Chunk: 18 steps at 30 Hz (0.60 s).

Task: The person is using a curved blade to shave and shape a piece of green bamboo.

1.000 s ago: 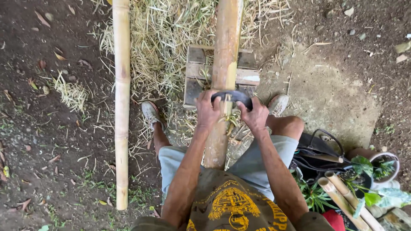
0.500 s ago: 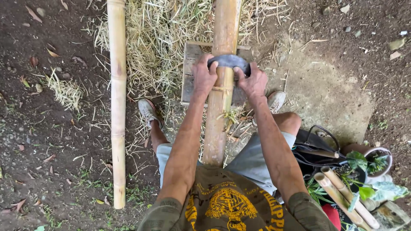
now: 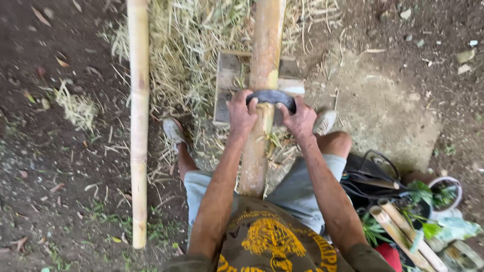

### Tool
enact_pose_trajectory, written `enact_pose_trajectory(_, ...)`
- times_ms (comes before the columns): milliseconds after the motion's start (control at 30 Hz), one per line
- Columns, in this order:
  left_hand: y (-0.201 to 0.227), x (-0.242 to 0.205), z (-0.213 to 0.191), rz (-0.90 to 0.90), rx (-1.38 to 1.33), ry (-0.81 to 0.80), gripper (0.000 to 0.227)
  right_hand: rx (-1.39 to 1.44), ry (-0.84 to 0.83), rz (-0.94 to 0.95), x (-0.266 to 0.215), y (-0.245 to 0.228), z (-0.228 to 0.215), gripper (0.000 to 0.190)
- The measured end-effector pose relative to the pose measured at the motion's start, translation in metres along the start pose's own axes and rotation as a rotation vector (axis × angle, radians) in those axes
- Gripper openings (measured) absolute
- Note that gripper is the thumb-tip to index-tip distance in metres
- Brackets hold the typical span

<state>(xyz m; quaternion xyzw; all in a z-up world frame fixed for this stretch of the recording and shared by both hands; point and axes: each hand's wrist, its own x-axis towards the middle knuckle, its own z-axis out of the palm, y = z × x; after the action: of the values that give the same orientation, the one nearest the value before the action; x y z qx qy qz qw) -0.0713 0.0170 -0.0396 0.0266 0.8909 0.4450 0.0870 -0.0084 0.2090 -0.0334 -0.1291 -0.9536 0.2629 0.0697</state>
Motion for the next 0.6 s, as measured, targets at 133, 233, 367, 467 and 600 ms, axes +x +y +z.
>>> enact_pose_trajectory(133,0.002,0.030,0.007,0.009,-0.026,-0.013,0.019,-0.056,-0.025,0.036,0.023,0.001,0.000,0.057)
enact_pose_trajectory(233,0.001,0.069,0.013,0.072,-0.023,-0.010,0.017,-0.086,-0.040,0.160,0.053,-0.002,0.008,0.060)
enact_pose_trajectory(367,-0.005,0.064,0.012,0.070,-0.102,-0.016,0.017,-0.092,0.032,0.116,0.049,-0.009,0.000,0.060)
enact_pose_trajectory(467,-0.012,0.046,0.009,0.082,-0.181,0.002,0.020,-0.103,0.095,0.020,0.034,-0.007,0.001,0.057)
enact_pose_trajectory(600,-0.012,-0.003,-0.002,0.065,-0.119,0.028,0.020,-0.075,0.072,-0.035,-0.005,-0.010,-0.007,0.052)
